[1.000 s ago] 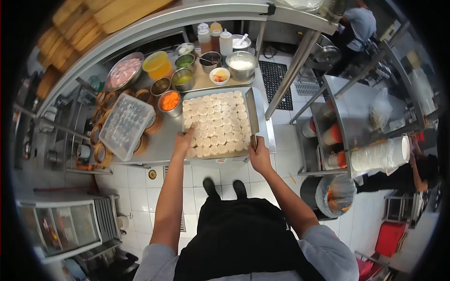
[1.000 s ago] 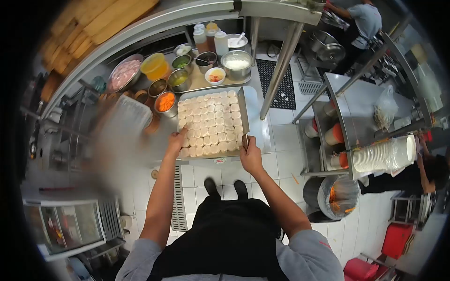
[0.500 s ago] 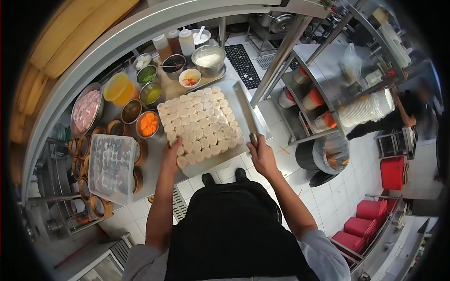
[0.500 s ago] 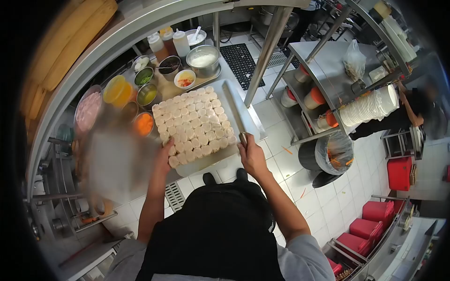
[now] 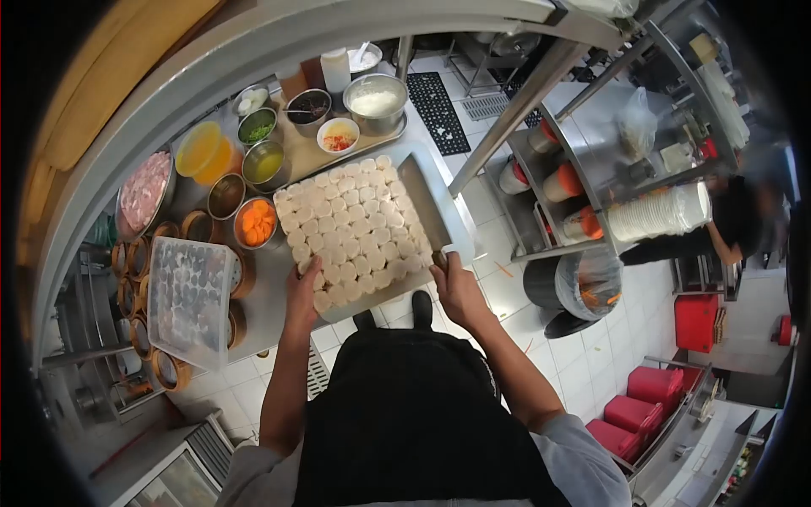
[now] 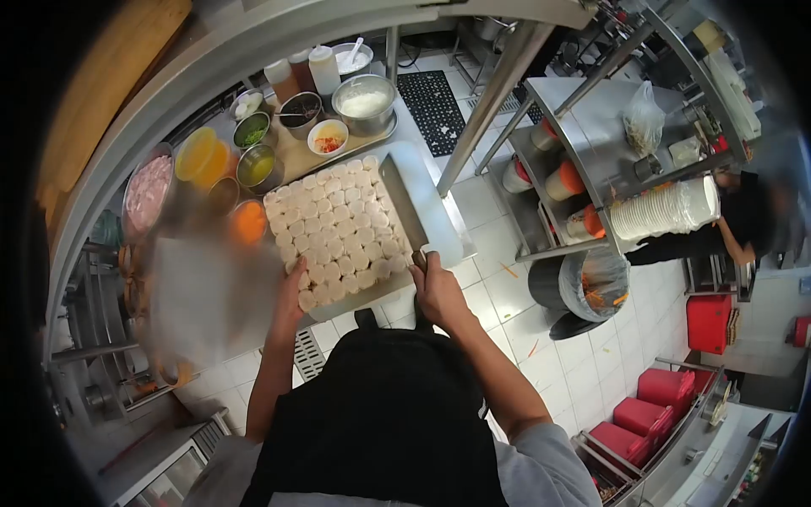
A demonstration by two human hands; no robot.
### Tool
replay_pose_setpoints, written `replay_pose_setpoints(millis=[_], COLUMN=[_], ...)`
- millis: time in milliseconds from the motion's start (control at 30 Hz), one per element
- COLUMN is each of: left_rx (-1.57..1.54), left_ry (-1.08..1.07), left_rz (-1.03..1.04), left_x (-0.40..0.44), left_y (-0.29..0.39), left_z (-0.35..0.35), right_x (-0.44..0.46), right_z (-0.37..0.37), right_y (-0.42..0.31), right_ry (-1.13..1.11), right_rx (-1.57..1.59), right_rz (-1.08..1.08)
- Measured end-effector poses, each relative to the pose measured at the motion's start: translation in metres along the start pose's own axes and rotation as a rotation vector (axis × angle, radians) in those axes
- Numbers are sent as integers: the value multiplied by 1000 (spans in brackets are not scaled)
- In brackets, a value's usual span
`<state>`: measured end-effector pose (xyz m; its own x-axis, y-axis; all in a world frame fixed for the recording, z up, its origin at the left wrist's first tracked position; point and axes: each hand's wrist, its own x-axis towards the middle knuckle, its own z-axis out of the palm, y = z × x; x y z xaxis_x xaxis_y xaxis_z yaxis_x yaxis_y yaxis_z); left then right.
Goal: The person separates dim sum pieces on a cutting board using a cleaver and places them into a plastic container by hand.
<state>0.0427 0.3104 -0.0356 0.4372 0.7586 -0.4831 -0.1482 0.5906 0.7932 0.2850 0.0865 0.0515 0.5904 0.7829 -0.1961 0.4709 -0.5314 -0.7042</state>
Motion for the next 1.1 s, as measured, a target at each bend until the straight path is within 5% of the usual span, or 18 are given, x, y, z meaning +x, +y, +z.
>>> replay_pose_setpoints(millis=[100, 200, 333, 467, 533, 600, 900, 967, 1100], left_rx=[5, 28, 58, 0, 5, 33, 7, 25, 65], left_ry=[16, 28, 46, 27, 38, 50, 62, 65, 95], left_rz=[20, 25, 21, 34, 16, 23, 41, 71, 56], left_x=[3, 3, -2, -2, -1, -5, -20, -15, -18], left_y=[-2, -3, 1, -9, -4, -2, -6, -8, -14], left_z=[-10, -3, -3, -9, -3, 4, 10, 15, 7], right_x=[-3, 1, 4, 3, 4, 6, 30, 33, 35], right_z=[-21, 39, 16, -34, 5, 37, -6, 37, 16], right_y=[-34, 22, 12, -49, -11, 24, -29, 34, 11], right_ry=[191, -89, -84, 205, 309, -81, 276, 125, 25], right_rx=[166, -180, -43, 184, 151, -119, 111, -69, -77], right_rz=[-56, 19, -18, -143, -175, -15, -125, -134, -139])
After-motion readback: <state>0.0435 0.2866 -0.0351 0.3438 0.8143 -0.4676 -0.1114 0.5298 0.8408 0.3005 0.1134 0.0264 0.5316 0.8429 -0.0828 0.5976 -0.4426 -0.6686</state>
